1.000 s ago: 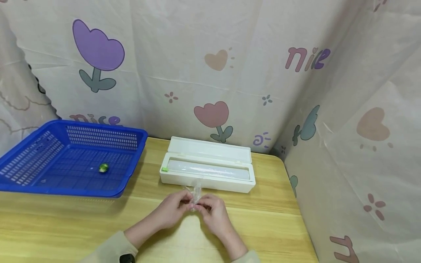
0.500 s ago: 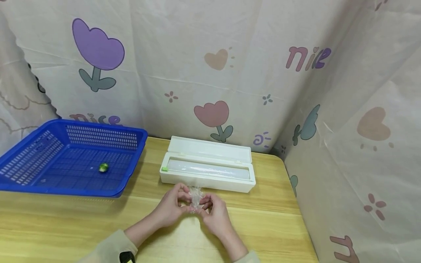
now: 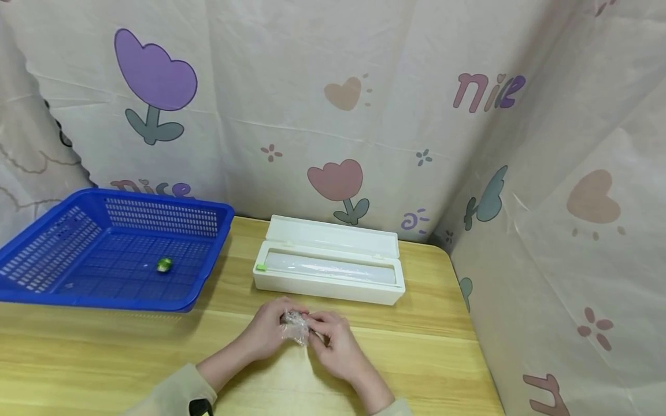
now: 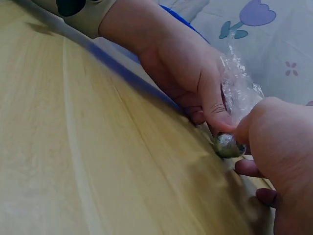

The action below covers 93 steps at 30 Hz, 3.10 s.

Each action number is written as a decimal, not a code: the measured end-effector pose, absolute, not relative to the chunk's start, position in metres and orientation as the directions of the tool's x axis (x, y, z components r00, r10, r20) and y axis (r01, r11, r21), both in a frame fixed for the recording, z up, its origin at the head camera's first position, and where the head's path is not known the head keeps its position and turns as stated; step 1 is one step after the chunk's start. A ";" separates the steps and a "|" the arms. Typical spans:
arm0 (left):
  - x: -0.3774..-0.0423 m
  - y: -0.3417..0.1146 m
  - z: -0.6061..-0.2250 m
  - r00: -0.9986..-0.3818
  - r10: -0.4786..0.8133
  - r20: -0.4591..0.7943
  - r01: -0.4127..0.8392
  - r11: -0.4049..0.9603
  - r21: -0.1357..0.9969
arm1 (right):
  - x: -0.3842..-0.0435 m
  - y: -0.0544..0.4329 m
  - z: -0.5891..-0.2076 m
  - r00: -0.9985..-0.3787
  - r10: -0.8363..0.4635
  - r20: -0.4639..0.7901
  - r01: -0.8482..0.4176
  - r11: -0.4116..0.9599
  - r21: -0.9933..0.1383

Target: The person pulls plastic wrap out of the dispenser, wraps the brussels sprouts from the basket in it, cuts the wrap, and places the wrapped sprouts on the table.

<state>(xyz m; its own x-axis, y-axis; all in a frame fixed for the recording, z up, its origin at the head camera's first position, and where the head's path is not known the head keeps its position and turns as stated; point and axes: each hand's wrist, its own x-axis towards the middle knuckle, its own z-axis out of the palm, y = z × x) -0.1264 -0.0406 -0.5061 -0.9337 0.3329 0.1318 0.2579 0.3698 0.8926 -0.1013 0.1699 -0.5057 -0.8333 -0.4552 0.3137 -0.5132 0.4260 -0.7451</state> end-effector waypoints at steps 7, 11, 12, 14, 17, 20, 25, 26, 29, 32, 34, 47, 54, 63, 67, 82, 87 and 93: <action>-0.121 -0.040 -0.505 -0.932 0.301 0.201 0.299 0.326 0.897 | -0.103 0.173 -0.509 -0.858 -0.438 0.268 -0.461 0.427 -0.778; -0.120 -0.040 -0.505 -0.897 0.350 0.269 0.387 0.328 0.862 | -0.104 0.170 -0.513 -0.888 -0.378 0.261 -0.410 0.399 -0.820; -0.120 -0.040 -0.505 -0.886 0.364 0.286 0.409 0.328 0.852 | -0.104 0.169 -0.513 -0.894 -0.365 0.261 -0.403 0.398 -0.824; -0.119 -0.040 -0.505 -0.865 0.388 0.317 0.450 0.324 0.832 | -0.104 0.169 -0.513 -0.902 -0.343 0.261 -0.390 0.391 -0.834; -0.119 -0.041 -0.505 -0.837 0.410 0.363 0.503 0.315 0.805 | -0.104 0.167 -0.513 -0.909 -0.322 0.263 -0.377 0.370 -0.849; -0.119 -0.042 -0.504 -0.822 0.425 0.379 0.522 0.296 0.800 | -0.103 0.166 -0.513 -0.913 -0.304 0.272 -0.370 0.334 -0.867; -0.118 -0.040 -0.504 -0.852 0.418 0.314 0.458 0.306 0.835 | -0.101 0.167 -0.514 -0.918 -0.280 0.281 -0.367 0.330 -0.869; -0.118 -0.040 -0.504 -0.862 0.411 0.298 0.441 0.314 0.841 | -0.101 0.167 -0.514 -0.920 -0.279 0.275 -0.363 0.340 -0.868; -0.118 -0.038 -0.503 -0.884 0.390 0.259 0.394 0.321 0.861 | -0.100 0.168 -0.514 -0.919 -0.291 0.265 -0.361 0.354 -0.863; -0.120 -0.036 -0.502 -0.900 0.368 0.233 0.353 0.305 0.884 | -0.100 0.168 -0.514 -0.903 -0.318 0.291 -0.396 0.350 -0.849; -0.121 -0.037 -0.502 -0.907 0.357 0.223 0.335 0.293 0.895 | -0.101 0.167 -0.515 -0.884 -0.333 0.328 -0.437 0.336 -0.834; -0.128 -0.042 -0.502 -0.907 0.380 0.183 0.336 0.390 0.857 | -0.106 0.168 -0.516 -0.889 -0.354 0.291 -0.404 0.306 -0.862; -0.129 -0.044 -0.504 -0.904 0.375 0.208 0.346 0.354 0.869 | -0.106 0.161 -0.509 -0.921 -0.311 0.237 -0.367 0.484 -0.794; -0.123 -0.044 -0.509 -0.874 0.394 0.285 0.423 0.328 0.844 | -0.105 0.158 -0.502 -0.904 -0.326 0.278 -0.413 0.495 -0.764; -0.125 -0.044 -0.509 -0.889 0.386 0.244 0.365 0.280 0.888 | -0.105 0.159 -0.502 -0.868 -0.355 0.348 -0.486 0.460 -0.743; -0.130 -0.049 -0.500 -0.910 0.399 0.111 0.262 0.347 0.901 | -0.105 0.170 -0.505 -0.837 -0.417 0.354 -0.508 0.355 -0.785; -0.129 -0.047 -0.500 -0.915 0.380 0.138 0.277 0.340 0.899 | -0.105 0.175 -0.501 -0.857 -0.424 0.292 -0.454 0.354 -0.817; -0.130 -0.047 -0.499 -0.910 0.387 0.148 0.304 0.380 0.874 | -0.105 0.171 -0.498 -0.909 -0.382 0.168 -0.311 0.351 -0.883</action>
